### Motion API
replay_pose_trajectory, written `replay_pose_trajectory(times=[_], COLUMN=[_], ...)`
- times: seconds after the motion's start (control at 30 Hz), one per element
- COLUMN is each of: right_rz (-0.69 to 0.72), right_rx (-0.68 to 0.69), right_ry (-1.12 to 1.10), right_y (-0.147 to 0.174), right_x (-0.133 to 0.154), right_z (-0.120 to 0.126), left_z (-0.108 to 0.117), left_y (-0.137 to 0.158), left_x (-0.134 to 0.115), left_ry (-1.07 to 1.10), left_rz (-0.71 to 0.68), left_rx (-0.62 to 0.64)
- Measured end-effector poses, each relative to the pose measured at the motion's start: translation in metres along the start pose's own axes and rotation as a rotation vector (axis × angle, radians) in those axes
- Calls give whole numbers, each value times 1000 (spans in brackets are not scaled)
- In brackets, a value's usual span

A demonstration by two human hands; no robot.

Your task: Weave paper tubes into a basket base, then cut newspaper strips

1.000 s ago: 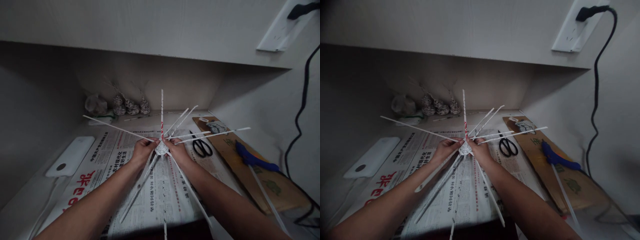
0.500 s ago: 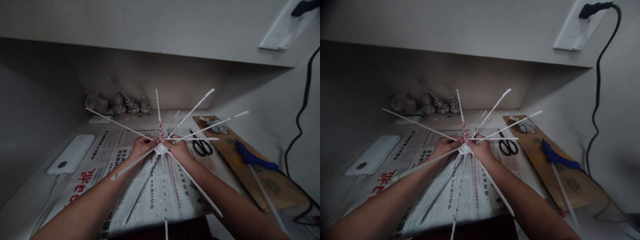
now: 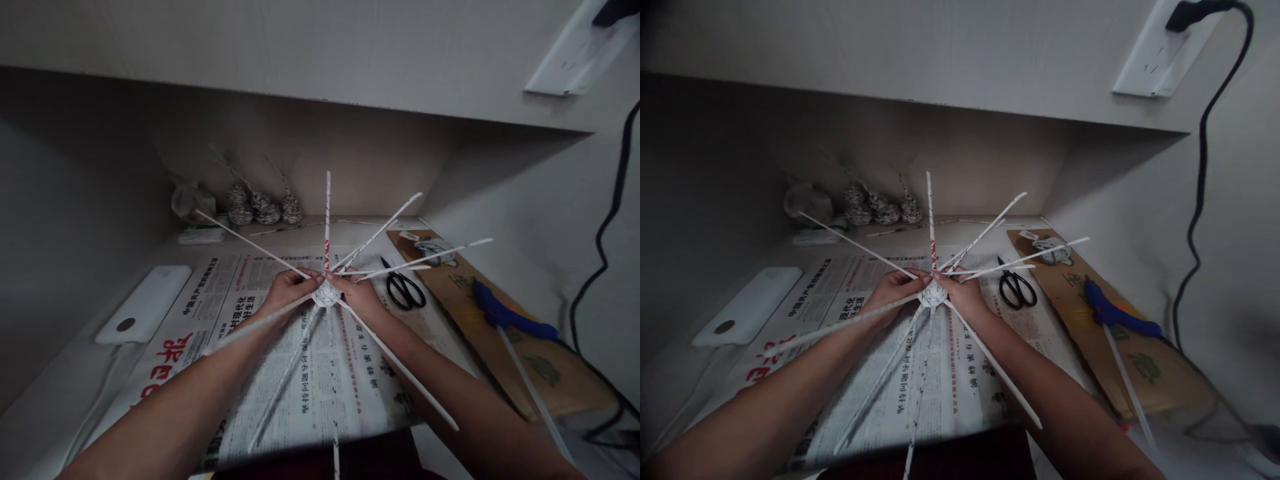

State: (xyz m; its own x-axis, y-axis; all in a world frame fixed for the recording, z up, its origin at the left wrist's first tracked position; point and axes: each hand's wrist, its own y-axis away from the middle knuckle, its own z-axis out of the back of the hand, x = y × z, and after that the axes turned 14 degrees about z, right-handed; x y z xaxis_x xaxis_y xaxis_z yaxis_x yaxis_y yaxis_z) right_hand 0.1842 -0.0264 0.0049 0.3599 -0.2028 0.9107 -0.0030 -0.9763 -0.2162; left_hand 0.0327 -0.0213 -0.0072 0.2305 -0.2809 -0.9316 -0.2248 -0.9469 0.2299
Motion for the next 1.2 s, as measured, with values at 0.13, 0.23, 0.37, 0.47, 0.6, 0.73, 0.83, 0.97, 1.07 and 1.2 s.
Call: replay_pose_trajectory(times=[0.13,0.23,0.37,0.47,0.6,0.73,0.83,0.97,1.07,1.2], right_rz=[44,30,8,29,101,130,136,118,102,114], right_rx=[-42,-36,16,28,28,53,53,56,44,31], right_ry=[135,233,260,299,368,433,457,425,405,401], right_y=[-5,-9,-12,-14,-13,-9,-7,-6,-6,-7], right_x=[2,7,5,-2,-10,-12,-12,-9,-7,-12], right_z=[7,15,21,23,22,18,16,14,13,15], left_z=[5,11,13,11,7,4,2,2,1,-1], left_y=[3,3,3,4,3,3,4,6,7,7], left_x=[-7,-10,-12,-12,-10,-7,-7,-9,-8,-5], left_ry=[36,65,93,94,84,-23,-150,-206,-262,-326], left_rz=[87,125,165,197,198,120,5,-52,-118,-189], left_rx=[114,164,120,156,86,-56,-90,-98,-122,-160])
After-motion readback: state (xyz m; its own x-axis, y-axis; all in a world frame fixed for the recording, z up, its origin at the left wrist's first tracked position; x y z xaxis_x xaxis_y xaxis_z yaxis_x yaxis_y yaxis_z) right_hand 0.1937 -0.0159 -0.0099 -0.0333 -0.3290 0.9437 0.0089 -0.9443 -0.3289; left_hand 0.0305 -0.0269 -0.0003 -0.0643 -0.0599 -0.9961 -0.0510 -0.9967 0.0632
